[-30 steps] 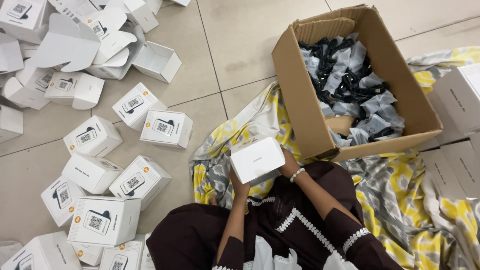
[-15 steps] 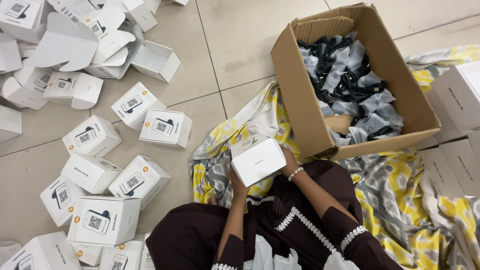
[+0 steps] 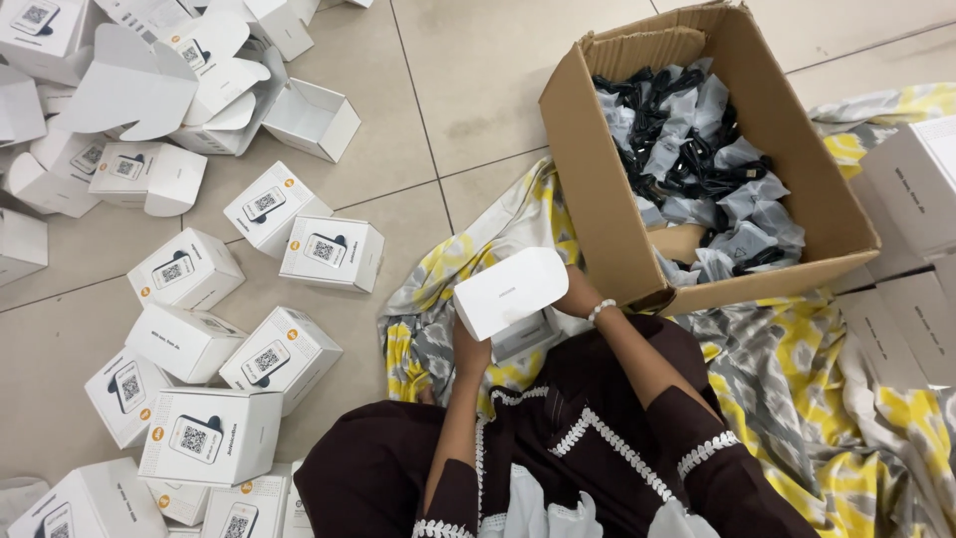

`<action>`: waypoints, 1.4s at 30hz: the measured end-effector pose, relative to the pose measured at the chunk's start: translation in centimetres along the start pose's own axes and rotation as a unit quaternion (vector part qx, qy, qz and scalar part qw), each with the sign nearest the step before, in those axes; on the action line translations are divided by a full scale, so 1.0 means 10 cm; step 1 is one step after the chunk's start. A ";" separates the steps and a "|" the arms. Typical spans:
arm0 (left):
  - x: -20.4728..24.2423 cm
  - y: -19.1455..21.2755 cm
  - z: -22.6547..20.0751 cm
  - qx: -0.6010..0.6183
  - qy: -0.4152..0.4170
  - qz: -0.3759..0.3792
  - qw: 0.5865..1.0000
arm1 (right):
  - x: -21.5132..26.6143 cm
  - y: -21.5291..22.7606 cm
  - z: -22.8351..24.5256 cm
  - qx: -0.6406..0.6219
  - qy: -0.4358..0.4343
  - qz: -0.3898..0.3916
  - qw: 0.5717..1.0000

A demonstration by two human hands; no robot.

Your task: The person places electronic devices and their components into individual retail boxes.

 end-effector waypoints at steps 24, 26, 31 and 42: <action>0.17 0.02 -0.09 -0.011 -0.028 0.011 0.999 | 0.20 0.29 0.66 -0.007 -0.075 -0.068 0.995; 0.19 0.03 -0.21 -0.006 -0.070 0.009 0.997 | 0.35 0.15 0.57 -0.010 -0.081 -0.068 0.994; 0.27 0.00 -0.21 -0.093 -0.161 0.033 0.982 | 0.52 0.06 0.54 0.025 -0.095 -0.010 0.995; 0.34 0.16 -0.18 -0.151 -0.213 0.119 0.958 | 0.50 0.43 0.77 -0.223 -0.051 0.132 0.964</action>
Point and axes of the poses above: each hand's wrist, its own x-axis away from the middle knuckle, its own y-axis out of the back of the hand, z = x × y, the point moved 10 cm from there along -x, towards the middle knuckle, and after that the axes turned 3 degrees about y, right-handed, at the moved point
